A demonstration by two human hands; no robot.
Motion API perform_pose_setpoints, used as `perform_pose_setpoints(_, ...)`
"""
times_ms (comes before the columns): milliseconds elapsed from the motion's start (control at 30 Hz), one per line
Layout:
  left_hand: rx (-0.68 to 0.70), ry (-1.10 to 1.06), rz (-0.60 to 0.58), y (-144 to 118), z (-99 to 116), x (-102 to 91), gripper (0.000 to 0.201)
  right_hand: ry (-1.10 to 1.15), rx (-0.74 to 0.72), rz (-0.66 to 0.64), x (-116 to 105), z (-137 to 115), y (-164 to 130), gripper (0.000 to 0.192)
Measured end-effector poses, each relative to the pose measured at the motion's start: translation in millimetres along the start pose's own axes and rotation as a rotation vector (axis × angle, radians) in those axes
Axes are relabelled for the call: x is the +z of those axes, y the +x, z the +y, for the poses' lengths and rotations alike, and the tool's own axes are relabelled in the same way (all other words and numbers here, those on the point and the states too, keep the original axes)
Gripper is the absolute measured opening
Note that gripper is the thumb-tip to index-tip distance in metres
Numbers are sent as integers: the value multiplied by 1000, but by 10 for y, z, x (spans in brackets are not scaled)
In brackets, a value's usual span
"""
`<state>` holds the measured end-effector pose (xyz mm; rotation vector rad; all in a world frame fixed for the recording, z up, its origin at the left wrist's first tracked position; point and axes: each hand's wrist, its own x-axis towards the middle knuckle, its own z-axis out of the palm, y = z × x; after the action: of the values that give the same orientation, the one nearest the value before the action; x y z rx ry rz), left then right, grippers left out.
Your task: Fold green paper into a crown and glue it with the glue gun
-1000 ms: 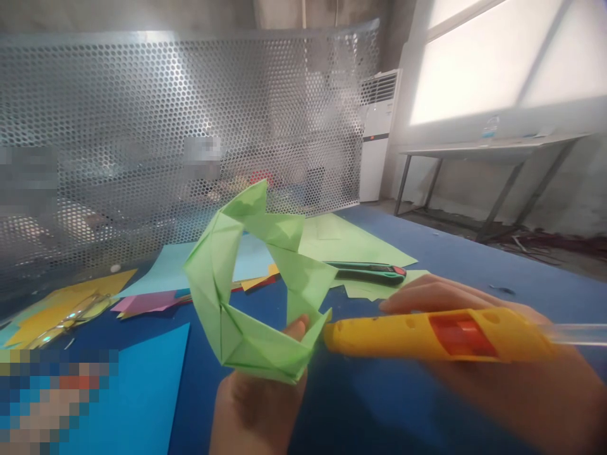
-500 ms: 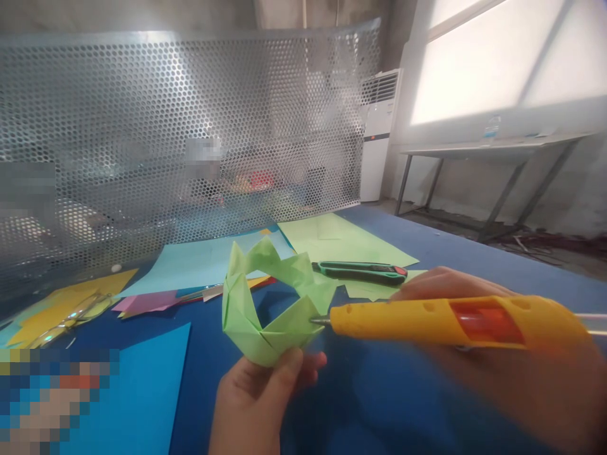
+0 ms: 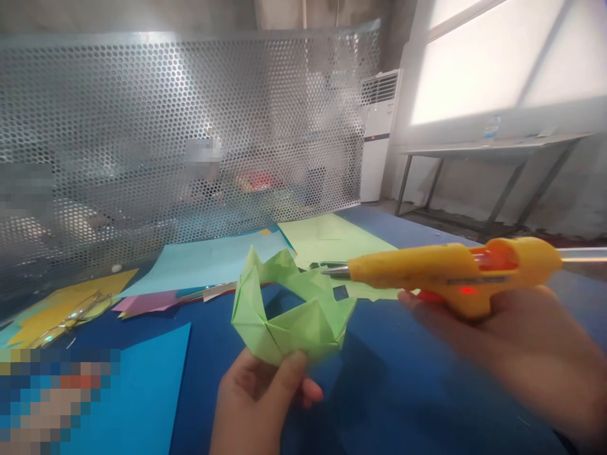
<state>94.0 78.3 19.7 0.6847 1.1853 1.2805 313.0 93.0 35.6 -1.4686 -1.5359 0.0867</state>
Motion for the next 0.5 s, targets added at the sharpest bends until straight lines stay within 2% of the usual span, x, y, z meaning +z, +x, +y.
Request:
perform_pose_setpoints(100,6,-25,-7,4,9,-5,44,81,73,-83,-1,-39,37,25)
perform_pose_setpoints(300,-56,-21,14,16,-2,-26,36,63,300,-18,32,-85,116,40)
perform_pose_setpoints(400,-84,-125,31,30,-23,-10,34,70,315,-26,48,-91,126,41)
perform_pose_setpoints(500,-72,-168,-2,45,-43,0,37,83,318,-19,49,-133,126,38)
